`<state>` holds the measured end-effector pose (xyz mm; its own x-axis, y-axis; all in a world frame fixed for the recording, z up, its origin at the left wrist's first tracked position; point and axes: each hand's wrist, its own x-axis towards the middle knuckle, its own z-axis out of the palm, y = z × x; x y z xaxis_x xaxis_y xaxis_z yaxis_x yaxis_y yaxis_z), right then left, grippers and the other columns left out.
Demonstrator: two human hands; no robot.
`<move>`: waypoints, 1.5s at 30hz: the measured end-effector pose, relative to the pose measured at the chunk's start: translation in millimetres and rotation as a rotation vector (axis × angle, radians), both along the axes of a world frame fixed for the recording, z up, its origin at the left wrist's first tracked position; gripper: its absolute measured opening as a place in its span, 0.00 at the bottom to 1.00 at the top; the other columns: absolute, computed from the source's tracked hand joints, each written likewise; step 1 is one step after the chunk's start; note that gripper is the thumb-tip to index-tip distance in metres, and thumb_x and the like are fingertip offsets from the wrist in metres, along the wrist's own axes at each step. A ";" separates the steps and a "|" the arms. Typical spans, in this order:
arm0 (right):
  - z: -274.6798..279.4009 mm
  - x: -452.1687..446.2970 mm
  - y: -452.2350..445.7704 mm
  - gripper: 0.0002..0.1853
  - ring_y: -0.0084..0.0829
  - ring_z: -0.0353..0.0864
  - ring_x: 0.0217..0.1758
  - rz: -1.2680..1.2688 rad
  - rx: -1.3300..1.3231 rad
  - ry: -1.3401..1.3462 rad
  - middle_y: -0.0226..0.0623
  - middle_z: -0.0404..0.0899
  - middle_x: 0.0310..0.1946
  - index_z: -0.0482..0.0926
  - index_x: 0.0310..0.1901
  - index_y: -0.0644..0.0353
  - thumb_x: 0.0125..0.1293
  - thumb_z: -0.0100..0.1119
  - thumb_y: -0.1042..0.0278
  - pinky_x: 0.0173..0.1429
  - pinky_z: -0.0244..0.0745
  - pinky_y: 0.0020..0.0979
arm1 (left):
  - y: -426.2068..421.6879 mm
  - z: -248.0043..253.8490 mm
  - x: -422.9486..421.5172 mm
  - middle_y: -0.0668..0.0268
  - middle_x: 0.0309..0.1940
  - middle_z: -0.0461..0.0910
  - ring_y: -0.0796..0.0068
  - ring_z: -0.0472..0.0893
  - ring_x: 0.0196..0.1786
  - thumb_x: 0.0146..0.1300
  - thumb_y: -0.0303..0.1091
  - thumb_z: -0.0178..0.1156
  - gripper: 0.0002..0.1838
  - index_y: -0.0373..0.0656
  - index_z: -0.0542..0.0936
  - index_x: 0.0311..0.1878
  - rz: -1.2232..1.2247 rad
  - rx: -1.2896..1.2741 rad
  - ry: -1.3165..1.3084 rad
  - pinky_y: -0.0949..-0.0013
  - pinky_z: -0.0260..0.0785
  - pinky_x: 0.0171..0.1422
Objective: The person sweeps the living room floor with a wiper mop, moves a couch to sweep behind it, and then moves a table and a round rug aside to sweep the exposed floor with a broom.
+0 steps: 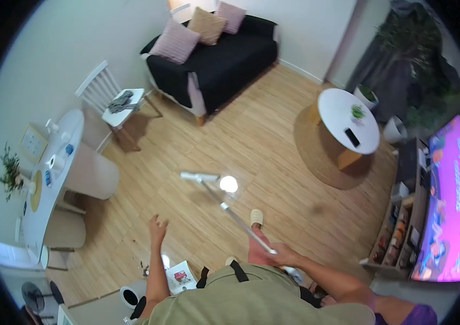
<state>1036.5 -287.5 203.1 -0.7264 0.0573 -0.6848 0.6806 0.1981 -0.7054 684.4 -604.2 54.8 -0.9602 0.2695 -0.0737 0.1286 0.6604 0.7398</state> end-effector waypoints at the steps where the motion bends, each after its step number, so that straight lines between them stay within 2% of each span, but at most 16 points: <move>1: 24.8 -3.3 19.8 0.11 0.29 0.74 0.16 0.026 0.124 0.032 0.37 0.72 0.15 0.72 0.32 0.59 0.54 0.55 0.60 0.24 0.69 0.31 | 27.7 -10.9 -15.2 0.46 0.51 0.64 0.50 0.62 0.56 0.48 0.41 0.62 0.31 0.34 0.65 0.53 -0.007 0.014 0.045 0.59 0.55 0.60; 5: 16.2 53.6 133.3 0.16 0.49 0.73 0.25 0.245 0.661 0.237 0.46 0.73 0.20 0.73 0.32 0.59 0.53 0.54 0.53 0.30 0.68 0.42 | 130.7 24.8 -106.9 0.45 0.58 0.56 0.47 0.56 0.61 0.45 0.54 0.62 0.43 0.35 0.58 0.59 0.094 -0.202 0.262 0.54 0.50 0.63; 7: 15.8 84.6 195.8 0.13 0.49 0.74 0.27 0.279 0.757 0.169 0.46 0.73 0.20 0.74 0.29 0.57 0.50 0.54 0.56 0.32 0.68 0.43 | 161.6 69.3 -161.9 0.45 0.61 0.51 0.47 0.52 0.63 0.43 0.59 0.61 0.47 0.38 0.57 0.60 0.267 -0.218 0.266 0.51 0.47 0.64; 10: 45.2 105.3 270.3 0.10 0.48 0.73 0.24 0.299 0.968 0.030 0.45 0.73 0.19 0.72 0.24 0.58 0.46 0.55 0.60 0.28 0.68 0.42 | 187.3 147.1 -238.6 0.48 0.61 0.53 0.50 0.59 0.60 0.42 0.62 0.61 0.48 0.41 0.56 0.61 0.487 -0.095 0.264 0.51 0.56 0.59; 12: 41.8 102.6 318.9 0.10 0.47 0.74 0.24 0.324 1.056 0.097 0.44 0.73 0.19 0.71 0.24 0.57 0.45 0.55 0.60 0.28 0.68 0.42 | 196.6 204.5 -246.3 0.55 0.52 0.68 0.63 0.73 0.47 0.43 0.57 0.63 0.43 0.39 0.63 0.58 0.220 0.786 -0.544 0.62 0.68 0.47; 13: 39.5 99.2 334.6 0.10 0.46 0.74 0.24 0.332 1.121 0.142 0.43 0.73 0.18 0.71 0.24 0.55 0.43 0.56 0.60 0.28 0.68 0.42 | 204.1 199.3 -251.0 0.55 0.52 0.68 0.63 0.73 0.47 0.43 0.57 0.63 0.43 0.39 0.63 0.58 0.229 0.788 -0.538 0.62 0.68 0.47; 15: 15.3 65.1 357.2 0.09 0.46 0.74 0.24 0.303 1.134 0.243 0.43 0.73 0.18 0.70 0.23 0.56 0.42 0.56 0.61 0.27 0.67 0.41 | 224.3 178.0 -256.9 0.65 0.36 0.77 0.78 0.76 0.32 0.44 0.48 0.66 0.32 0.37 0.72 0.50 -0.200 0.322 -0.408 0.74 0.69 0.35; 18: -2.7 -50.3 348.8 0.09 0.44 0.73 0.22 0.216 1.115 0.368 0.43 0.72 0.17 0.69 0.20 0.57 0.41 0.58 0.65 0.27 0.66 0.41 | 290.0 192.4 -223.9 0.71 0.24 0.78 0.85 0.73 0.28 0.49 0.35 0.63 0.12 0.36 0.80 0.32 -0.235 0.485 -0.280 0.80 0.65 0.32; 21: -2.3 -192.0 310.4 0.13 0.46 0.75 0.26 0.037 0.935 0.557 0.45 0.75 0.21 0.76 0.28 0.58 0.46 0.61 0.57 0.30 0.68 0.40 | 341.2 176.1 -211.3 0.71 0.22 0.77 0.85 0.73 0.26 0.51 0.32 0.61 0.09 0.35 0.80 0.31 -0.181 0.634 -0.202 0.81 0.64 0.32; 23: -2.1 -266.4 298.8 0.13 0.47 0.74 0.24 0.056 0.823 0.358 0.47 0.72 0.16 0.76 0.22 0.57 0.49 0.57 0.54 0.29 0.66 0.42 | 357.9 187.2 -218.1 0.72 0.21 0.76 0.86 0.72 0.26 0.52 0.29 0.59 0.06 0.36 0.79 0.27 -0.132 0.770 -0.177 0.80 0.64 0.31; 28: -18.7 -342.3 308.4 0.14 0.44 0.72 0.20 0.047 1.005 0.570 0.46 0.71 0.15 0.73 0.20 0.58 0.48 0.57 0.54 0.25 0.65 0.39 | 316.4 219.1 -316.0 0.72 0.15 0.72 0.86 0.66 0.17 0.57 0.33 0.56 0.11 0.37 0.75 0.22 0.037 0.968 -0.074 0.80 0.59 0.22; 31: -16.7 -371.2 324.8 0.15 0.42 0.70 0.17 0.057 1.071 0.709 0.44 0.68 0.13 0.69 0.17 0.58 0.48 0.58 0.56 0.23 0.63 0.37 | 279.6 254.8 -358.6 0.73 0.12 0.67 0.87 0.61 0.13 0.59 0.41 0.54 0.17 0.36 0.76 0.24 0.005 1.100 -0.354 0.80 0.52 0.17; 33: 0.2 -392.6 327.2 0.16 0.40 0.69 0.14 0.096 1.122 0.815 0.42 0.65 0.10 0.65 0.15 0.57 0.49 0.58 0.58 0.19 0.60 0.36 | 286.2 271.2 -366.7 0.75 0.10 0.64 0.88 0.57 0.11 0.58 0.50 0.53 0.23 0.37 0.77 0.24 0.022 0.772 -0.477 0.80 0.47 0.15; 37: 19.0 -447.9 327.1 0.18 0.39 0.68 0.13 0.157 1.121 0.849 0.41 0.65 0.10 0.64 0.15 0.57 0.50 0.58 0.57 0.17 0.59 0.35 | 314.1 293.7 -363.8 0.77 0.11 0.64 0.89 0.57 0.12 0.58 0.54 0.52 0.25 0.37 0.77 0.25 -0.192 0.642 -0.483 0.80 0.47 0.15; 40: 20.2 -481.5 325.6 0.20 0.38 0.67 0.12 0.239 1.128 0.962 0.39 0.65 0.09 0.62 0.14 0.56 0.52 0.58 0.55 0.17 0.58 0.34 | 316.4 310.1 -358.7 0.77 0.11 0.64 0.90 0.58 0.13 0.57 0.51 0.54 0.22 0.38 0.78 0.24 -0.283 0.492 -0.215 0.79 0.47 0.15; 45: 17.5 -515.7 339.6 0.21 0.38 0.65 0.11 0.267 1.118 1.069 0.39 0.63 0.09 0.61 0.14 0.57 0.54 0.57 0.56 0.16 0.56 0.34 | 277.9 292.3 -389.5 0.77 0.11 0.64 0.91 0.56 0.11 0.58 0.46 0.55 0.18 0.42 0.76 0.21 0.072 0.982 -0.156 0.81 0.45 0.13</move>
<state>520.8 52.1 220.6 -0.9002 -0.0405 0.4336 -0.1580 0.9582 -0.2385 294.8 -326.2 347.2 -0.9752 0.2199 0.0240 -0.0328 -0.2509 0.9675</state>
